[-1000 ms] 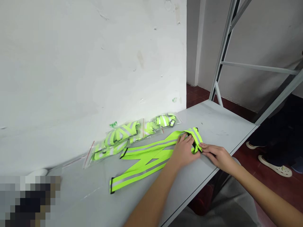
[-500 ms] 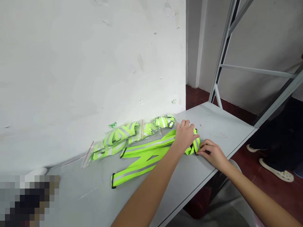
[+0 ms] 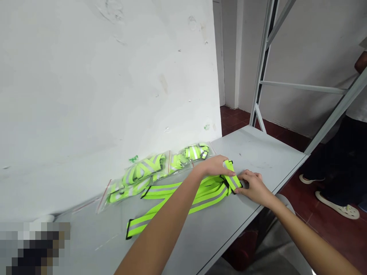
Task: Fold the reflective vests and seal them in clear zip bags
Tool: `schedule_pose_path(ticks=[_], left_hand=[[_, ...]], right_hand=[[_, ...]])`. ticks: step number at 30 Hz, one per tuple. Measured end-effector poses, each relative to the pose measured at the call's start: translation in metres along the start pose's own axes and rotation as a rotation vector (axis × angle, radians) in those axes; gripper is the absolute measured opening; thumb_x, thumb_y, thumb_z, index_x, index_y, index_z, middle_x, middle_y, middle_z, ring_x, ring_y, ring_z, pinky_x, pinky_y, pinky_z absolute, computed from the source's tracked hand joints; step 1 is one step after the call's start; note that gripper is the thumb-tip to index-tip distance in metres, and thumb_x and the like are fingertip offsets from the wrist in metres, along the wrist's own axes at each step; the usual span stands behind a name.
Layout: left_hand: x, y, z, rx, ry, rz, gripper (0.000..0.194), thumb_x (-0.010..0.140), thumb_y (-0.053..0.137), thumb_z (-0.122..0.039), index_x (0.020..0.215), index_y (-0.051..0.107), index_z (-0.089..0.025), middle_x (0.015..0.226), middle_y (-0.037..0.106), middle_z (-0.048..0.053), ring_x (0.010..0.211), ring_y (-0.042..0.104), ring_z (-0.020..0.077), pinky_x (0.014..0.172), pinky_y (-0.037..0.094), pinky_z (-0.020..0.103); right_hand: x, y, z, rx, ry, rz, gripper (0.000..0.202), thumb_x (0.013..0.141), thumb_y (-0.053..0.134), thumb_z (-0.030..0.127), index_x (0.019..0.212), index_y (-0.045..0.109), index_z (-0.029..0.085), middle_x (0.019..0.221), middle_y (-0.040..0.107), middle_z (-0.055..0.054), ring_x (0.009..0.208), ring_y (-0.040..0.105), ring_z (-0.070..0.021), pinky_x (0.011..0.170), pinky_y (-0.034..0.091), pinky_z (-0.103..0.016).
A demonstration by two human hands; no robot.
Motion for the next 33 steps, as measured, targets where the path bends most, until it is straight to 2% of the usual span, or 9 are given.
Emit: schedule_pose_path(ticks=[3, 8, 13, 17, 19, 21, 25, 29, 33], left_hand=[[-0.019, -0.002, -0.007, -0.097, 0.065, -0.125, 0.045, 0.063, 0.069, -0.059, 0.087, 0.061, -0.021, 0.088, 0.064, 0.002, 0.083, 0.058, 0.0215, 0.067, 0.041, 0.026], [-0.064, 0.01, -0.013, -0.28, 0.118, -0.26, 0.043, 0.072, 0.068, -0.048, 0.108, 0.059, -0.027, 0.096, 0.061, -0.002, 0.086, 0.058, 0.0181, 0.074, 0.046, 0.026], [-0.1, 0.023, -0.011, 0.05, 0.141, -0.432, 0.043, 0.077, 0.068, -0.04, 0.118, 0.06, -0.031, 0.114, 0.053, 0.006, 0.107, 0.051, 0.0244, 0.092, 0.044, 0.038], [-0.12, 0.029, -0.01, 0.37, 0.247, -0.652, 0.033, 0.078, 0.063, -0.021, 0.111, 0.063, -0.028, 0.133, 0.05, 0.008, 0.126, 0.04, 0.0305, 0.109, 0.022, 0.055], [-0.127, 0.032, -0.011, 0.419, 0.343, -0.717, 0.033, 0.078, 0.059, -0.016, 0.11, 0.061, -0.025, 0.127, 0.058, 0.005, 0.129, 0.041, 0.0282, 0.114, 0.007, 0.057], [-0.134, 0.036, -0.012, 0.424, 0.412, -0.779, 0.029, 0.081, 0.056, -0.016, 0.109, 0.059, -0.023, 0.117, 0.066, 0.004, 0.126, 0.047, 0.025, 0.115, 0.002, 0.056], [-0.142, 0.041, -0.013, 0.398, 0.456, -0.854, 0.016, 0.087, 0.051, -0.023, 0.101, 0.058, -0.02, 0.101, 0.071, 0.005, 0.105, 0.062, 0.0202, 0.115, 0.015, 0.051], [-0.147, 0.045, -0.01, 0.364, 0.422, -0.873, 0.019, 0.089, 0.049, -0.028, 0.104, 0.059, -0.02, 0.089, 0.071, 0.005, 0.084, 0.065, 0.0168, 0.109, 0.029, 0.046], [-0.152, 0.04, -0.008, 0.229, 0.395, -0.833, 0.023, 0.087, 0.052, -0.03, 0.107, 0.06, -0.023, 0.086, 0.069, 0.004, 0.083, 0.063, 0.0176, 0.099, 0.038, 0.042]], right_hand=[[-0.001, -0.003, 0.003, 0.135, 0.012, 0.019, 0.025, 0.072, 0.072, 0.036, 0.089, 0.059, 0.022, 0.09, 0.062, 0.0, 0.088, 0.054, -0.0209, 0.089, 0.034, -0.04], [-0.008, -0.002, 0.02, 0.46, -0.056, 0.043, 0.014, 0.078, 0.06, 0.024, 0.09, 0.052, 0.021, 0.083, 0.061, 0.002, 0.079, 0.057, -0.0164, 0.072, 0.044, -0.029], [-0.013, -0.009, 0.039, 0.237, -0.25, -0.152, 0.023, 0.074, 0.051, 0.005, 0.089, 0.056, 0.022, 0.098, 0.068, -0.003, 0.094, 0.06, -0.0203, 0.085, 0.044, -0.036], [-0.018, -0.017, 0.056, 0.077, -0.5, -0.296, 0.024, 0.075, 0.052, 0.002, 0.086, 0.055, 0.022, 0.102, 0.066, -0.006, 0.095, 0.06, -0.0219, 0.085, 0.045, -0.04], [-0.021, -0.019, 0.063, 0.013, -0.549, -0.328, 0.023, 0.076, 0.052, 0.002, 0.087, 0.055, 0.022, 0.104, 0.062, -0.008, 0.095, 0.059, -0.0226, 0.082, 0.047, -0.04], [-0.024, -0.018, 0.069, -0.022, -0.554, -0.339, 0.023, 0.076, 0.052, 0.003, 0.088, 0.055, 0.022, 0.107, 0.058, -0.01, 0.098, 0.058, -0.0235, 0.081, 0.05, -0.04], [-0.028, -0.01, 0.08, 0.012, -0.595, -0.256, 0.028, 0.076, 0.055, 0.006, 0.098, 0.049, 0.023, 0.113, 0.059, -0.011, 0.109, 0.057, -0.0245, 0.09, 0.05, -0.043], [-0.027, 0.002, 0.08, 0.085, -0.585, -0.102, 0.039, 0.083, 0.052, 0.009, 0.119, 0.043, 0.023, 0.128, 0.058, -0.012, 0.119, 0.056, -0.0212, 0.092, 0.053, -0.037], [-0.029, 0.001, 0.081, 0.047, -0.672, -0.136, 0.038, 0.089, 0.051, 0.011, 0.126, 0.05, 0.023, 0.126, 0.063, -0.01, 0.119, 0.058, -0.0202, 0.099, 0.05, -0.034]])
Point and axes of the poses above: each hand's wrist, its own x-axis towards the middle knuckle, its own y-axis out of the palm, z = x × y, the point moved 5 cm from there along x, towards the middle knuckle
